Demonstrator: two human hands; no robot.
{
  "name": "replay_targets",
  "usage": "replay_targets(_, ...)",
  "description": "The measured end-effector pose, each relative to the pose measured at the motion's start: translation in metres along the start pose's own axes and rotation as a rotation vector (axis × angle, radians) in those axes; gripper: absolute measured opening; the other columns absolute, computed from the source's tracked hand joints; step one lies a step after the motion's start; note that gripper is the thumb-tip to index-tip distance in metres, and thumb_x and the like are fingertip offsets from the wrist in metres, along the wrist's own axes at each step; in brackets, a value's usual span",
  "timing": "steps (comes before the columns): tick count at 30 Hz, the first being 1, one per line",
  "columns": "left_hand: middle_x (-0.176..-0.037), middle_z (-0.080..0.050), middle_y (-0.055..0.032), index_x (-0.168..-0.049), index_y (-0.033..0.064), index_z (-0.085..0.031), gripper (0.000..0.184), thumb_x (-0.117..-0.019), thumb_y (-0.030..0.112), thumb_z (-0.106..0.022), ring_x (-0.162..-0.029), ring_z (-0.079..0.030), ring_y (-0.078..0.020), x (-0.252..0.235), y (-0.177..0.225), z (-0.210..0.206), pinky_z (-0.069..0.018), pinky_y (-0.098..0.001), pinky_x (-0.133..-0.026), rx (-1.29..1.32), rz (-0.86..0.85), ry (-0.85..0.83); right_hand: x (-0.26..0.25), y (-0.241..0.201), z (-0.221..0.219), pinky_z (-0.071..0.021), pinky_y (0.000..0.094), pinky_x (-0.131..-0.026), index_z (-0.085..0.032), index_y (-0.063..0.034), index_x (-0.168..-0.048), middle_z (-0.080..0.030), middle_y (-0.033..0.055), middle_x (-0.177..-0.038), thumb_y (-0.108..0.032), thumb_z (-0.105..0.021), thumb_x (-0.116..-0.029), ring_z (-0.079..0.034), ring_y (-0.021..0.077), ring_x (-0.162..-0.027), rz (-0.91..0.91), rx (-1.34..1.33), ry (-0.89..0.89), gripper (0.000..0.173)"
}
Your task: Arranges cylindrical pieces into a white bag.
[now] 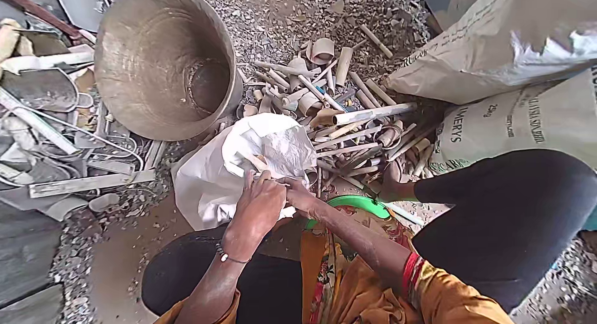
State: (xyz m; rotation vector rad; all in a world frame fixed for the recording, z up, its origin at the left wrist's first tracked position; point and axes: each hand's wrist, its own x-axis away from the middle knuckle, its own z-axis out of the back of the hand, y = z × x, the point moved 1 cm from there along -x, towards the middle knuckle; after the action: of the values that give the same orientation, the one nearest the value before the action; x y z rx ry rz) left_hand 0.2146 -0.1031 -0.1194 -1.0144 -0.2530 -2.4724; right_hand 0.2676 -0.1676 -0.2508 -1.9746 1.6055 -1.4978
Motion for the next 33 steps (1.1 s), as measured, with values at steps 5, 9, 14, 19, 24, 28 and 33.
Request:
replay_targets(5,-0.114,-0.07,-0.0185,-0.104,0.0012,-0.073,0.014,-0.0939,0.004,-0.063,-0.128,-0.055,-0.0386,0.001,-0.005,-0.008,-0.0232,-0.0593,-0.118,0.024,-0.024,0.008,-0.02,-0.005,0.081,-0.0603,0.0362,-0.073,-0.063,0.0075,-0.118,-0.07,0.0167,-0.097,-0.004,-0.057,-0.0989,-0.07,0.02,-0.079,0.109,0.35,0.388,0.023)
replay_targets(9,-0.114,-0.071,-0.0167,-0.105,0.0038,-0.074,0.015,-0.0944,0.007,-0.064,-0.131,-0.054,-0.0382,-0.001,-0.01,-0.014,-0.0212,-0.0594,-0.12,0.059,-0.061,0.051,-0.039,-0.041,0.153,-0.0495,0.0547,-0.1,-0.061,0.0023,-0.13,-0.061,0.0256,-0.129,-0.01,-0.063,-0.0956,-0.061,0.0391,-0.119,0.096,0.944,0.73,0.036)
replay_targets(14,-0.117,-0.07,-0.0123,-0.106,0.0066,-0.074,0.016,-0.0926,0.013,-0.069,-0.132,-0.052,-0.0357,-0.016,-0.009,-0.009,-0.0233,-0.0593,-0.118,0.021,-0.078,-0.018,-0.095,-0.061,0.21,-0.0462,0.0659,-0.097,-0.042,-0.0124,-0.156,-0.027,0.028,-0.163,-0.007,-0.077,-0.08,-0.041,0.0519,-0.139,0.212,1.364,0.856,0.083)
replay_targets(19,-0.126,-0.07,-0.005,-0.107,0.0122,-0.077,0.023,-0.0941,0.029,-0.07,-0.134,-0.053,-0.0299,-0.025,-0.015,0.0,-0.0272,-0.0563,-0.117,-0.01,-0.077,-0.03,-0.115,-0.075,0.232,-0.0286,0.07,-0.115,-0.044,-0.0063,-0.154,-0.028,0.0212,-0.166,-0.008,-0.067,-0.0917,-0.021,0.0445,-0.155,0.141,1.403,0.818,0.066)
replay_targets(24,-0.131,-0.068,-0.0023,-0.122,0.0197,-0.075,0.028,-0.0979,0.031,-0.068,-0.131,-0.056,-0.0282,-0.028,-0.026,0.009,-0.0348,-0.0547,-0.114,0.088,-0.11,0.082,-0.087,-0.085,0.235,-0.0153,0.0751,-0.117,-0.045,-0.0032,-0.152,-0.048,0.0209,-0.155,-0.011,-0.06,-0.0992,-0.031,0.0432,-0.151,0.1,1.517,0.65,0.055)
replay_targets(28,-0.119,-0.073,-0.0062,-0.123,0.0193,-0.075,0.027,-0.098,0.028,-0.068,-0.114,-0.067,-0.0309,-0.029,-0.019,0.01,-0.0496,-0.0549,-0.101,0.149,-0.256,0.407,-0.049,-0.119,0.22,-0.0261,0.0842,-0.103,-0.058,-0.0014,-0.135,-0.065,0.024,-0.128,-0.007,-0.067,-0.0939,-0.057,0.0502,-0.125,0.4,1.577,0.729,0.042)
replay_targets(33,-0.106,-0.075,-0.0079,-0.113,0.016,-0.078,0.021,-0.0992,0.023,-0.064,-0.1,-0.072,-0.0317,-0.029,-0.01,0.018,-0.0561,-0.0539,-0.085,0.198,-0.318,0.698,0.043,-0.206,0.171,-0.0409,0.077,-0.095,-0.053,0.0007,-0.139,-0.067,0.0283,-0.118,-0.021,-0.067,-0.0995,-0.065,0.0507,-0.11,0.685,1.505,0.822,0.048)
